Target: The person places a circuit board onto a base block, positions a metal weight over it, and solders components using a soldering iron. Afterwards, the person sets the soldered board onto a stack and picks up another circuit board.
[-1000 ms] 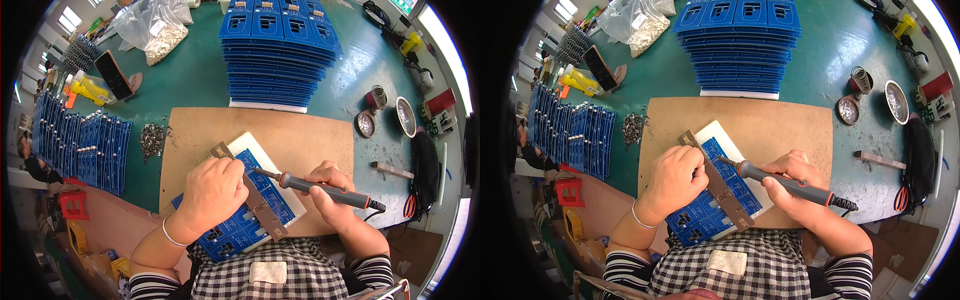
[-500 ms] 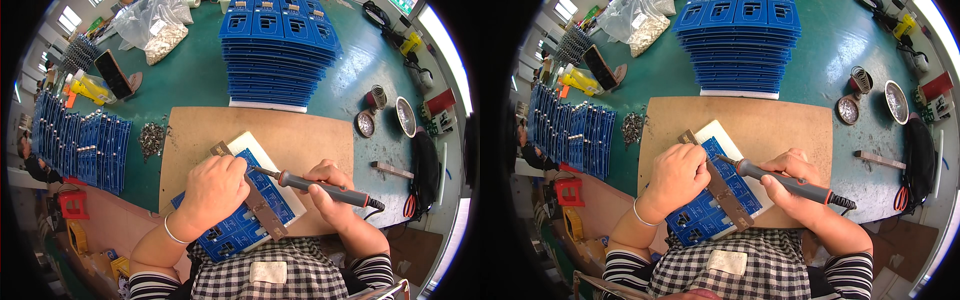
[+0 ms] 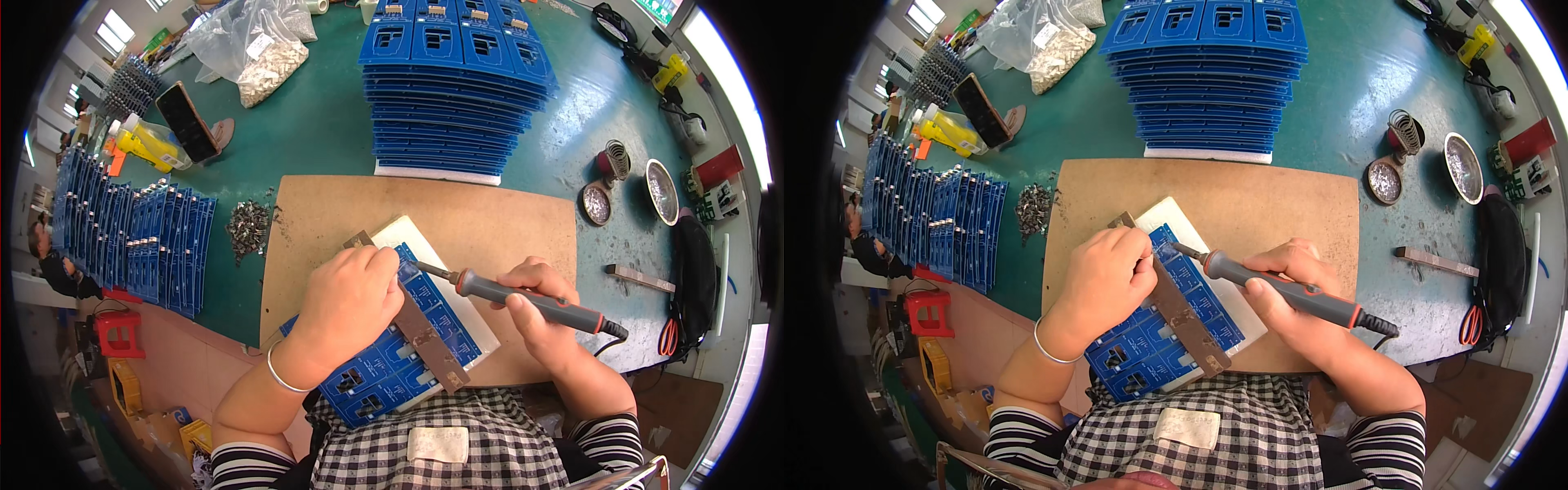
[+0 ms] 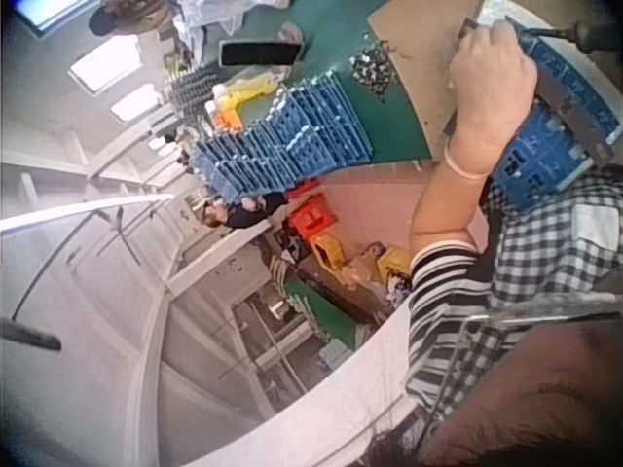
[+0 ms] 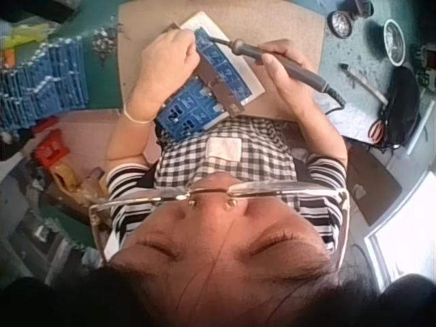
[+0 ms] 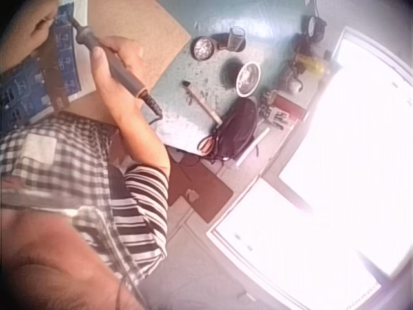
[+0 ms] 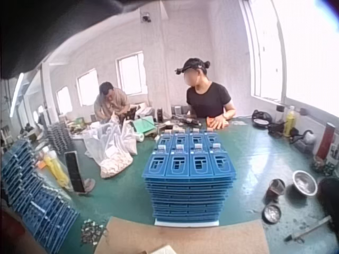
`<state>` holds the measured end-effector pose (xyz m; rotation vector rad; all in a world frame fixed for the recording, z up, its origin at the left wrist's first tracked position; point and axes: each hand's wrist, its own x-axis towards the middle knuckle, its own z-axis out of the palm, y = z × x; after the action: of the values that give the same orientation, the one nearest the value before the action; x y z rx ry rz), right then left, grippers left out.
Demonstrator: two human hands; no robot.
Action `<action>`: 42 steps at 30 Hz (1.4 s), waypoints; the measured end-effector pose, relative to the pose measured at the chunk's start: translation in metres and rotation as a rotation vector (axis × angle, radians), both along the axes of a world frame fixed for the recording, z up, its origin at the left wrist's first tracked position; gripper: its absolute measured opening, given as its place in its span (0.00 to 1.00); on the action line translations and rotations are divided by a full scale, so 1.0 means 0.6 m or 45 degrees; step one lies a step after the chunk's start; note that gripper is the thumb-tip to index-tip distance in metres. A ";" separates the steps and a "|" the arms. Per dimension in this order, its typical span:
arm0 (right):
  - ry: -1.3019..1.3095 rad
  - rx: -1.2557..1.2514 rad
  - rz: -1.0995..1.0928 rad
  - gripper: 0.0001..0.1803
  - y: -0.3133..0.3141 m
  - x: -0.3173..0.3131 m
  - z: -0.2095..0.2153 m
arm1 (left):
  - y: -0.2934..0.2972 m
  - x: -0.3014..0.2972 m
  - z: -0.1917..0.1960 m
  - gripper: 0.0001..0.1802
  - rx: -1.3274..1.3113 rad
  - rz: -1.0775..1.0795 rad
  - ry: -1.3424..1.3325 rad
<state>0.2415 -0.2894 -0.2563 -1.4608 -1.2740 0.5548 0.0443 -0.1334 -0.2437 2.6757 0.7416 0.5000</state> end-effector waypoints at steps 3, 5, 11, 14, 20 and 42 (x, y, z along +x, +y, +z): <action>0.129 0.021 -0.084 0.12 -0.019 0.005 0.008 | -0.005 -0.013 0.008 0.08 -0.137 -0.035 -0.049; 0.205 0.007 -0.145 0.10 -0.033 0.011 0.012 | -0.015 -0.020 0.014 0.07 -0.271 -0.064 -0.136; 0.091 0.003 -0.072 0.10 -0.068 0.011 0.007 | -0.031 -0.017 0.022 0.08 -0.170 -0.146 -0.038; 0.060 0.038 -0.051 0.10 -0.070 0.008 0.000 | -0.032 -0.008 0.019 0.08 -0.098 -0.167 -0.026; -0.005 0.045 -0.040 0.11 -0.064 0.006 -0.006 | -0.033 0.004 0.007 0.08 -0.004 -0.156 0.005; -0.014 0.029 -0.052 0.10 -0.054 0.003 -0.008 | -0.034 0.014 0.000 0.08 0.032 -0.166 -0.006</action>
<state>0.2432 -0.3217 -0.2614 -1.4692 -1.2527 0.5041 0.0526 -0.1540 -0.2439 2.7230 0.5589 0.4845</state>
